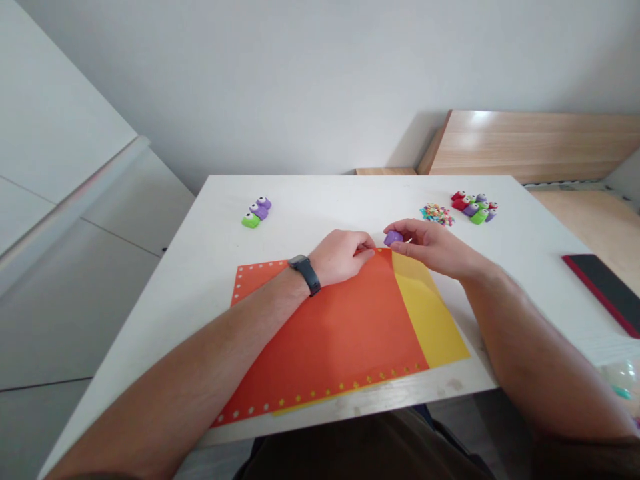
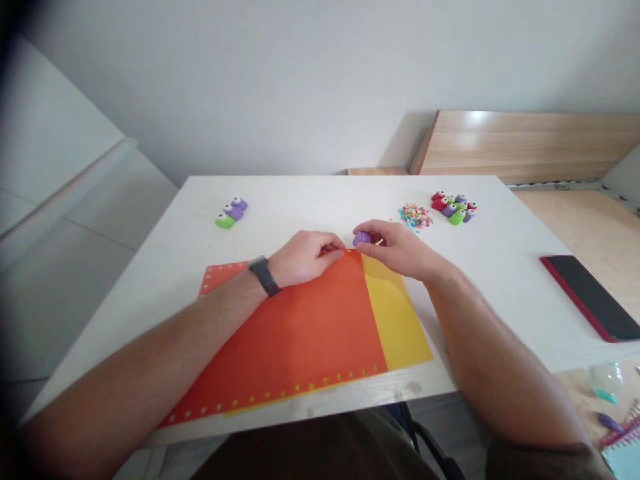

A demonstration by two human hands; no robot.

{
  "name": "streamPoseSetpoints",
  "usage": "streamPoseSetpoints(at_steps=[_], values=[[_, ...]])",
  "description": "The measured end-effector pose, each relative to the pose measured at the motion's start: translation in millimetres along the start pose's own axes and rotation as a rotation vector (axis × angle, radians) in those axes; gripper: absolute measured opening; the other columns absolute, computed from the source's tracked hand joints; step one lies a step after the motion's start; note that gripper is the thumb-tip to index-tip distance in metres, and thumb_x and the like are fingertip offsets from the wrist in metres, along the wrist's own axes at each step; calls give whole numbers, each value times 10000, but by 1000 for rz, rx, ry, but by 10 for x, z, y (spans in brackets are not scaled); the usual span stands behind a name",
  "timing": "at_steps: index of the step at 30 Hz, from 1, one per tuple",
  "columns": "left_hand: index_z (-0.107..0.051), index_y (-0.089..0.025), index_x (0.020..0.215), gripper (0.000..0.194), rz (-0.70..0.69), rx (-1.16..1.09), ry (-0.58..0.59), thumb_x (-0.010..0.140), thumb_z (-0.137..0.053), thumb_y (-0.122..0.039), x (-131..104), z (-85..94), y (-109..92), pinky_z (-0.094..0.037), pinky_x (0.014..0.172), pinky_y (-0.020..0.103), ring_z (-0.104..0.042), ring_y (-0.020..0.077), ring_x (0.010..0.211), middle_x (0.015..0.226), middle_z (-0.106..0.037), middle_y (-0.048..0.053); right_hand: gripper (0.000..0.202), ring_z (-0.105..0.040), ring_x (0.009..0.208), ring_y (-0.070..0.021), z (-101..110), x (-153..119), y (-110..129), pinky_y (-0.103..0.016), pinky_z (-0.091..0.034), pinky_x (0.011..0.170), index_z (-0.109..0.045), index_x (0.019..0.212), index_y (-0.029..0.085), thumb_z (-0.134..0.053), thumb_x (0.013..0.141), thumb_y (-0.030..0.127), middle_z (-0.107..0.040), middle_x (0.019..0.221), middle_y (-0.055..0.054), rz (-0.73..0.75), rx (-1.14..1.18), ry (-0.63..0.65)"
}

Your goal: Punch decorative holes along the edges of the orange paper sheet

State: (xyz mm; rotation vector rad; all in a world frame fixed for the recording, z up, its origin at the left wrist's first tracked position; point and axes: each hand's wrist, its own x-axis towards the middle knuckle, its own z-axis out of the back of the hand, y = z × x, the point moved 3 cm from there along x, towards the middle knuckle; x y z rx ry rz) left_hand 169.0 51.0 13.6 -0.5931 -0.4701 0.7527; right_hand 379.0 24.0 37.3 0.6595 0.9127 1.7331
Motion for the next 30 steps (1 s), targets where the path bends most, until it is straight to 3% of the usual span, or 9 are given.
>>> streamPoseSetpoints(at_steps=[6, 11, 30], values=[[-763, -217, 1008, 219, 8, 12, -2, 947, -568, -296, 0, 5, -15, -536, 768, 286, -728, 190, 858, 943, -793, 27, 301, -630, 898, -207, 13, -23, 57, -344, -522, 782, -726, 1132, 221, -669, 908, 414, -719, 1018, -52, 0, 10, 37], [-765, -215, 997, 235, 6, 15, 1, 957, -552, -307, -1, 9, -30, -536, 763, 289, -731, 198, 876, 962, -797, 36, 347, -619, 887, -212, 43, -29, 59, -342, -518, 756, -721, 1166, 227, -673, 906, 452, -718, 999, -57, 5, 11, -23], [-761, -205, 987, 243, -3, 33, 4, 968, -543, -311, 0, 0, -41, -517, 739, 287, -734, 198, 862, 953, -799, 37, 349, -663, 914, -223, 7, -16, 54, -376, -538, 794, -709, 1209, 249, -675, 892, 390, -734, 1144, -64, 26, -225, 5]])
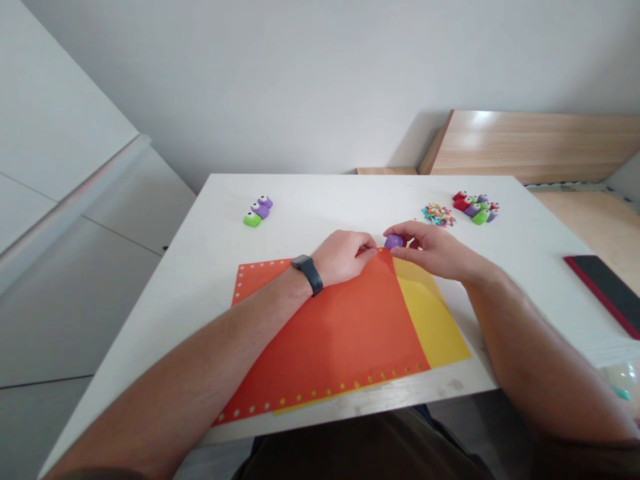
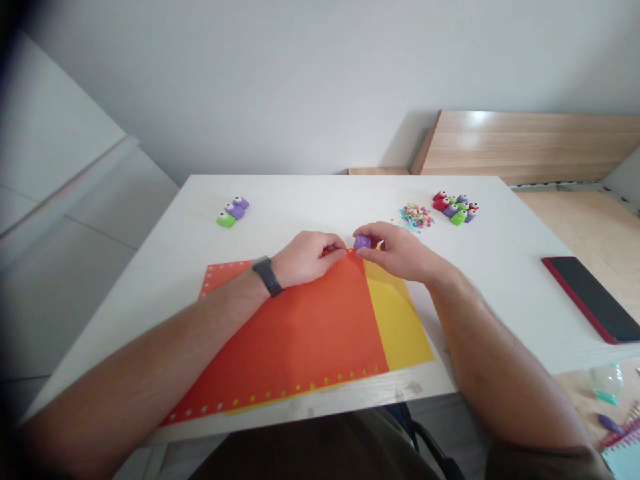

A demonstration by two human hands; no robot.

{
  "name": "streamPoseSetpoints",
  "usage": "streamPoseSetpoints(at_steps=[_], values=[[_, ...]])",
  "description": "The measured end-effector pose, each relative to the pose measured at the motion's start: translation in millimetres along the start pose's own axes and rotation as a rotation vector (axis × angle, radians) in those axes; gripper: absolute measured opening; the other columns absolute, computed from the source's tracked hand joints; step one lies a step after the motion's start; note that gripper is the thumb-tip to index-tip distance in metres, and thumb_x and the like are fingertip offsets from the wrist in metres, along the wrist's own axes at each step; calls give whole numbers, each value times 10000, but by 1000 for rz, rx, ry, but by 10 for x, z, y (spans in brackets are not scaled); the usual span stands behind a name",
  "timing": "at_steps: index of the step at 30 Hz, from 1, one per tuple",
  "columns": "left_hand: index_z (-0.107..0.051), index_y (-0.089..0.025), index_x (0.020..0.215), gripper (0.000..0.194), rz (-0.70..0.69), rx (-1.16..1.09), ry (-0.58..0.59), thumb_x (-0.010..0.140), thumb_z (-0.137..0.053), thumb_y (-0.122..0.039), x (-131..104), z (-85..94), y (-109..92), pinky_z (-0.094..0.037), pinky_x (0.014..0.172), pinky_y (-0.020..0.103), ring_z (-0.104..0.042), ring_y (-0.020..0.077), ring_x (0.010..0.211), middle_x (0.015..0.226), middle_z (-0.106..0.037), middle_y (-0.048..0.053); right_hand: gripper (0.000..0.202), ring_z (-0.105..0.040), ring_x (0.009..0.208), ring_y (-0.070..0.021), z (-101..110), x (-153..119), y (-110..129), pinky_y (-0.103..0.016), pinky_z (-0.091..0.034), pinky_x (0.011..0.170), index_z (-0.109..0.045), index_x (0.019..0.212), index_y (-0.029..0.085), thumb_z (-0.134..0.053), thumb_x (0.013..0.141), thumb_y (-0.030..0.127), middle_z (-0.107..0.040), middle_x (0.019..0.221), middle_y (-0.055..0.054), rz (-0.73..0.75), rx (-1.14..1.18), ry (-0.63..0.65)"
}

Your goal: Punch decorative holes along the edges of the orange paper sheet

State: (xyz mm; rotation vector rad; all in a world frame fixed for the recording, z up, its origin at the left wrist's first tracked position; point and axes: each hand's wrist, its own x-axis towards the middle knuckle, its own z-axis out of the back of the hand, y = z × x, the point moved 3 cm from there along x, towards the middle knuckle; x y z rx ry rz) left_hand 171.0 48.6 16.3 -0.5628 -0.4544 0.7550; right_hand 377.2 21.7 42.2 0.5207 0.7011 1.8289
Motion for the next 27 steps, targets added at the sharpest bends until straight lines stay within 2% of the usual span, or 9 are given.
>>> streamPoseSetpoints(at_steps=[27], values=[[-757, -203, 961, 234, 4, 48, 0, 960, -538, -283, 4, -6, -9, -507, 723, 290, -729, 202, 846, 944, -800, 47, 329, -654, 903, -226, 19, -11, 48, -381, -526, 795, -727, 1174, 265, -697, 865, 375, -740, 1098, -60, 36, -56, -40]])
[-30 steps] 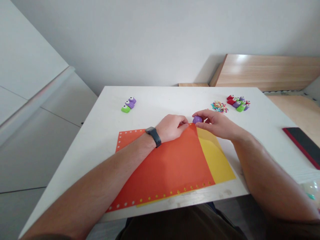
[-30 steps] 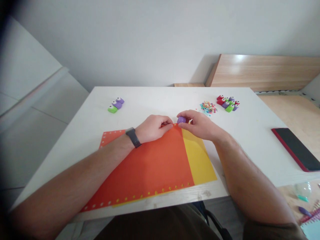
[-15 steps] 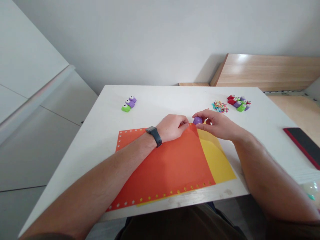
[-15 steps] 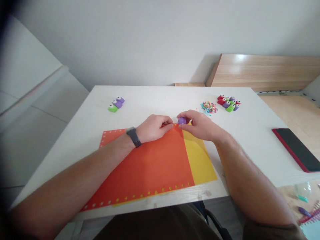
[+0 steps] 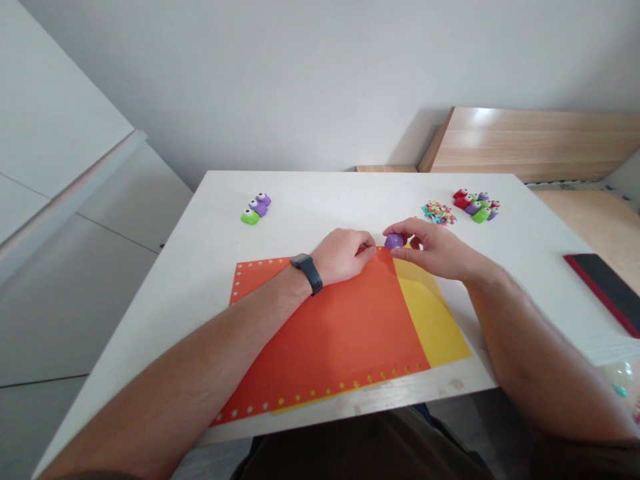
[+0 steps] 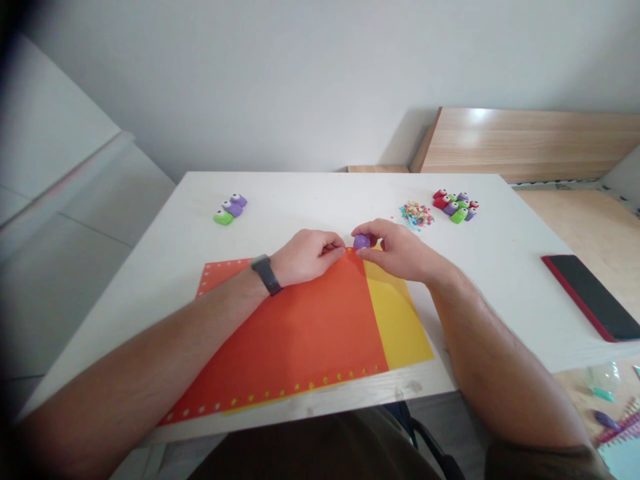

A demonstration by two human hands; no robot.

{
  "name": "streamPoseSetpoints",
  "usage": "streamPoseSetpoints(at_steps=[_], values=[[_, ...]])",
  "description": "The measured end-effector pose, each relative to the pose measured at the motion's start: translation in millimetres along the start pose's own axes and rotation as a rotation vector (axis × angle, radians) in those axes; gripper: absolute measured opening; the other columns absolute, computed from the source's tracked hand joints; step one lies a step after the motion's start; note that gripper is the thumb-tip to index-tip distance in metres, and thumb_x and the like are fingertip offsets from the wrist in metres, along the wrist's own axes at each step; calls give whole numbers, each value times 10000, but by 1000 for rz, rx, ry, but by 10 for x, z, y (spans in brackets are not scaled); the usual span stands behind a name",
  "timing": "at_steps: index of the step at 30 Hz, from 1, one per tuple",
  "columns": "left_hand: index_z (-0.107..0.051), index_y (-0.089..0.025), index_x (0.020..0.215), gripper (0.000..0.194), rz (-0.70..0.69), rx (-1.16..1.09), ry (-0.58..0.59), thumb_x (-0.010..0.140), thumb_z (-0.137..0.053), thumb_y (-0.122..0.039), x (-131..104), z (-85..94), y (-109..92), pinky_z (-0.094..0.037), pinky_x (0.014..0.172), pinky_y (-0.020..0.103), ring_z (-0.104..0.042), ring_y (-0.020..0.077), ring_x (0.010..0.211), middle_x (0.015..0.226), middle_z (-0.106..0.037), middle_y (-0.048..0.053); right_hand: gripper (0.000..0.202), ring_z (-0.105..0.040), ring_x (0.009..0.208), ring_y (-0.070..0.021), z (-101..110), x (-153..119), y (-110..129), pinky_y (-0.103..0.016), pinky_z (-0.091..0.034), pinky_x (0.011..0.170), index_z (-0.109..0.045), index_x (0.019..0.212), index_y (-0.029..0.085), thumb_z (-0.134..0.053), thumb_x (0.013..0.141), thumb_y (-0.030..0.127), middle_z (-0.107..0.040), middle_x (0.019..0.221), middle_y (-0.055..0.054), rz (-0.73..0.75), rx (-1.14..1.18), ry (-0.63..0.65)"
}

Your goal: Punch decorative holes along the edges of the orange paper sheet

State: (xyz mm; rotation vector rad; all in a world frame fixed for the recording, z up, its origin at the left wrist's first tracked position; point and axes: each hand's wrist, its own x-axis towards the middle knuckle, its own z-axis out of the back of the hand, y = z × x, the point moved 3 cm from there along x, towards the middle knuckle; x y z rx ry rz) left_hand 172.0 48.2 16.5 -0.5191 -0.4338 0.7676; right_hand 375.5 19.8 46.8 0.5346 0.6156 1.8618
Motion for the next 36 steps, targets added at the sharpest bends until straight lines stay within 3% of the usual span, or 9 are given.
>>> streamPoseSetpoints(at_steps=[21, 36], values=[[-761, -206, 964, 247, -3, 8, -8, 964, -533, -299, 3, -18, 19, -492, 704, 287, -721, 200, 819, 929, -797, 44, 338, -649, 913, -227, 1, 6, -8, -363, -513, 751, -721, 1176, 259, -713, 858, 374, -737, 1110, -66, 6, 12, -2], [-750, -199, 936, 241, -8, 10, 0, 951, -521, -269, 3, -19, 12, -468, 696, 287, -715, 192, 802, 916, -794, 41, 325, -642, 909, -212, -17, 18, -32, -369, -521, 819, -718, 1163, 235, -724, 855, 340, -723, 1072, -59, 52, -29, -10]])
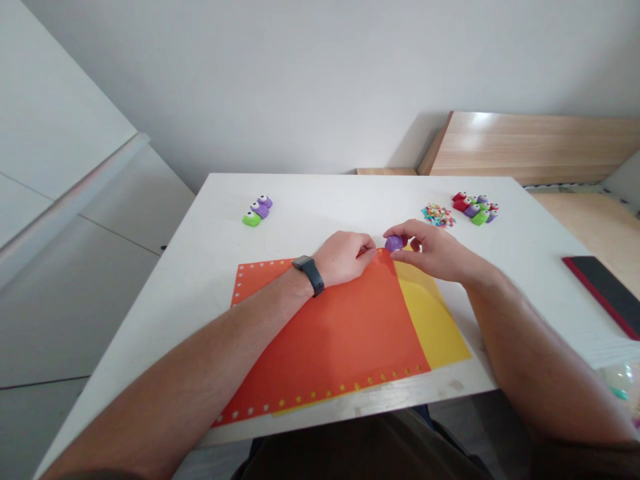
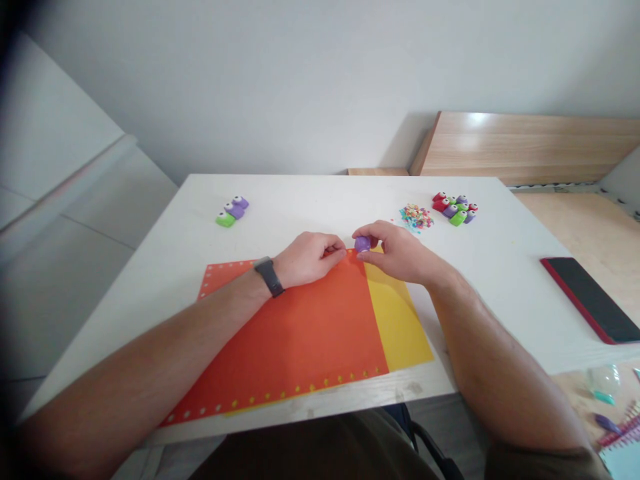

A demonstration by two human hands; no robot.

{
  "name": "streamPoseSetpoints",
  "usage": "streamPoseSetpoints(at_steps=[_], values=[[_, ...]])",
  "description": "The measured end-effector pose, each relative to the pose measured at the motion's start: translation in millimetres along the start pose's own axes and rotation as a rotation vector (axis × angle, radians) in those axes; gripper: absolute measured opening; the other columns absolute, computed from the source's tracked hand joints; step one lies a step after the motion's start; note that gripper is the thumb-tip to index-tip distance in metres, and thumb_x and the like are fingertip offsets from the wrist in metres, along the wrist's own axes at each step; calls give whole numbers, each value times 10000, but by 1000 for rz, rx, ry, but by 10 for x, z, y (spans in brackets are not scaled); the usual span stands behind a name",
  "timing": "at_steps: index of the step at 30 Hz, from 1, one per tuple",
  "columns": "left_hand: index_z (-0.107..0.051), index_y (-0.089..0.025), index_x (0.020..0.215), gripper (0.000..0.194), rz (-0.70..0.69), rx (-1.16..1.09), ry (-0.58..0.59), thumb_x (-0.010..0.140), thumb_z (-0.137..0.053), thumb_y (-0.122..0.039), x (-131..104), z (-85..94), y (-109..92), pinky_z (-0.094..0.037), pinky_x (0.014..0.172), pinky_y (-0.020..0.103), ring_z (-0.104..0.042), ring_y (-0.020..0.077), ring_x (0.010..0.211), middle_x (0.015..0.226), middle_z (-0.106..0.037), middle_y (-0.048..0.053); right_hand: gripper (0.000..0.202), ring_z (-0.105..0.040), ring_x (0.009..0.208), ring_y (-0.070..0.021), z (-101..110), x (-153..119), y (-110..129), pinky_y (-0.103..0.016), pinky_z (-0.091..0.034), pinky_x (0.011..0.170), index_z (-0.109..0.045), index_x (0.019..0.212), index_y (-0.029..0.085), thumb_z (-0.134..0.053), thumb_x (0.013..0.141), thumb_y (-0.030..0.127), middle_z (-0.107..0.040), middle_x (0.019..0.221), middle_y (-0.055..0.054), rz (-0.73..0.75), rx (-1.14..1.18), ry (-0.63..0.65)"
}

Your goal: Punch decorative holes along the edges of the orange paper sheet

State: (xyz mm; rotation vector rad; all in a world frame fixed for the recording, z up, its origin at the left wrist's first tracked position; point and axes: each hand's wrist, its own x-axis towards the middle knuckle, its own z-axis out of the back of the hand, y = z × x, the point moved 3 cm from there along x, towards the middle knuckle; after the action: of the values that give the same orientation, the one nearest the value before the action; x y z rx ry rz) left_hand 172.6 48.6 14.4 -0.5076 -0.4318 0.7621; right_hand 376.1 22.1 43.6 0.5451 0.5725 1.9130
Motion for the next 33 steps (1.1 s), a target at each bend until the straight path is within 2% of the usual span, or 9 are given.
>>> streamPoseSetpoints(at_steps=[15, 33], values=[[-757, -198, 944, 239, -12, 6, -4, 950, -527, -263, 3, -10, 4, -471, 697, 289, -714, 193, 801, 903, -791, 38, 326, -640, 918, -213, -12, 6, 4, -360, -519, 808, -718, 1171, 237, -711, 860, 334, -718, 1087, -63, -5, 5, -4], [-766, -198, 992, 245, -12, -2, -5, 968, -533, -272, -1, -27, 14, -504, 740, 283, -730, 196, 850, 954, -801, 49, 330, -667, 906, -212, -62, 5, 11, -353, -517, 827, -712, 1190, 225, -659, 904, 381, -743, 1073, -58, 5, -57, 96]])
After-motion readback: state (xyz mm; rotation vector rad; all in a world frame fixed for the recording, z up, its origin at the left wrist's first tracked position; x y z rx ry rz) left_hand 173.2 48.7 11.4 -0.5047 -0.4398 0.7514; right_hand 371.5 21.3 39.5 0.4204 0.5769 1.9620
